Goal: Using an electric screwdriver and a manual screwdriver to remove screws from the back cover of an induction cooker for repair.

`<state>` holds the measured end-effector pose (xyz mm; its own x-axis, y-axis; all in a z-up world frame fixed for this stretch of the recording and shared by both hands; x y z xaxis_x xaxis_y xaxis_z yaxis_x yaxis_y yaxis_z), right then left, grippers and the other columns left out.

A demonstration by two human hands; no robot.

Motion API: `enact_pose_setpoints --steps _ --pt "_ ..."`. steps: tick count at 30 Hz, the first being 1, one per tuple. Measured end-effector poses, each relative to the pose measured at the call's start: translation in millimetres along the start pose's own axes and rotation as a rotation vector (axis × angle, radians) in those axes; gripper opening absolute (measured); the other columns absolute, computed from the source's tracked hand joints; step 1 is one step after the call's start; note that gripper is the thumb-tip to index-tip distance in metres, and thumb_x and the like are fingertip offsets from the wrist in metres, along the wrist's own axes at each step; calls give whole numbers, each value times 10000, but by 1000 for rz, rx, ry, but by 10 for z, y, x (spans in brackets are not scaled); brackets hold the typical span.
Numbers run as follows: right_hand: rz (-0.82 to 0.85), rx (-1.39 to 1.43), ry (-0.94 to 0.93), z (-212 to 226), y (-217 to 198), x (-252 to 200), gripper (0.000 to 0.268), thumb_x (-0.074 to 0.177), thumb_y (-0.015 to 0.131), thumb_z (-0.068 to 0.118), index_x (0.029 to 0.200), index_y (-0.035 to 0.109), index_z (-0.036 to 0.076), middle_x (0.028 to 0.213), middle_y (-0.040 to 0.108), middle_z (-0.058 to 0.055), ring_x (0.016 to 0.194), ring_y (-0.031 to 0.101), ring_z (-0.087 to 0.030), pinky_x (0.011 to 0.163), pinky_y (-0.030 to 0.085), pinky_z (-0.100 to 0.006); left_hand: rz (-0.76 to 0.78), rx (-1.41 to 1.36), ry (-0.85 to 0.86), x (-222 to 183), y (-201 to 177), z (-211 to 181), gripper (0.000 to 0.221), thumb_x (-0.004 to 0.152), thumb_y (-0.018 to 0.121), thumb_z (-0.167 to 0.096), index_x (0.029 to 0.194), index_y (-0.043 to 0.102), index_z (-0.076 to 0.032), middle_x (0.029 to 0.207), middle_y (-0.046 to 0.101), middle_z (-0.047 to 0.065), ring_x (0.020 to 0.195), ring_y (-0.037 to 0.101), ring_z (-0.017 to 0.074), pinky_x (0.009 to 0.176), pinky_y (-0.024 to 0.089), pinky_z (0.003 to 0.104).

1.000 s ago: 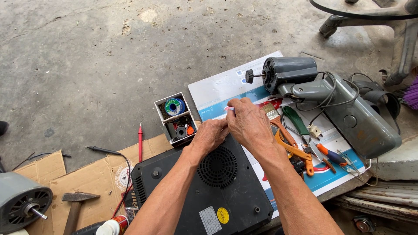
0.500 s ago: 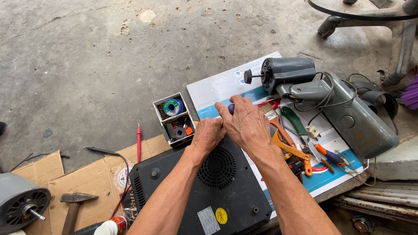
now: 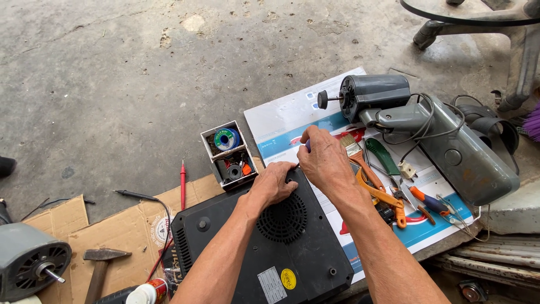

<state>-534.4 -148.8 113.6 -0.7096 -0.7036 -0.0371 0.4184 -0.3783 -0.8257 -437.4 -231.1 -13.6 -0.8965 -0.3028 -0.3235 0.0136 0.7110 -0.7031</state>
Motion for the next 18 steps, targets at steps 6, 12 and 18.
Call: enact_pose_setpoints --steps 6,12,18 --pt "-41 -6 25 45 -160 -42 190 970 630 223 1144 693 182 1134 763 -188 1141 764 -475 1016 571 -622 -26 -44 -50 -33 -20 49 599 968 747 -373 1534 631 -215 1524 677 69 1511 550 345 1162 553 582" --pt "-43 -3 23 13 -214 -77 189 982 637 189 1153 712 157 1137 770 -218 1145 761 -494 999 585 -639 -92 -13 -61 36 78 146 495 993 756 -368 1460 678 -223 1430 725 78 1444 610 344 1107 588 580" --pt "-32 13 44 67 -343 -123 210 989 643 159 1179 730 136 1148 772 -220 1150 764 -487 1002 586 -643 -168 16 25 17 101 76 367 1022 756 -328 1357 698 -188 1287 758 124 1299 709 392 1017 642 562"
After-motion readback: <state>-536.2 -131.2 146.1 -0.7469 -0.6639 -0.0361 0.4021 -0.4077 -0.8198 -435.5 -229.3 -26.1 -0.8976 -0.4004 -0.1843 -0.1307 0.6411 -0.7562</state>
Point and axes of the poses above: each hand's wrist, its own x-axis towards the middle knuckle, its own y-axis out of the palm, z = x × y, the point moved 10 cm from there along x, towards the middle knuckle
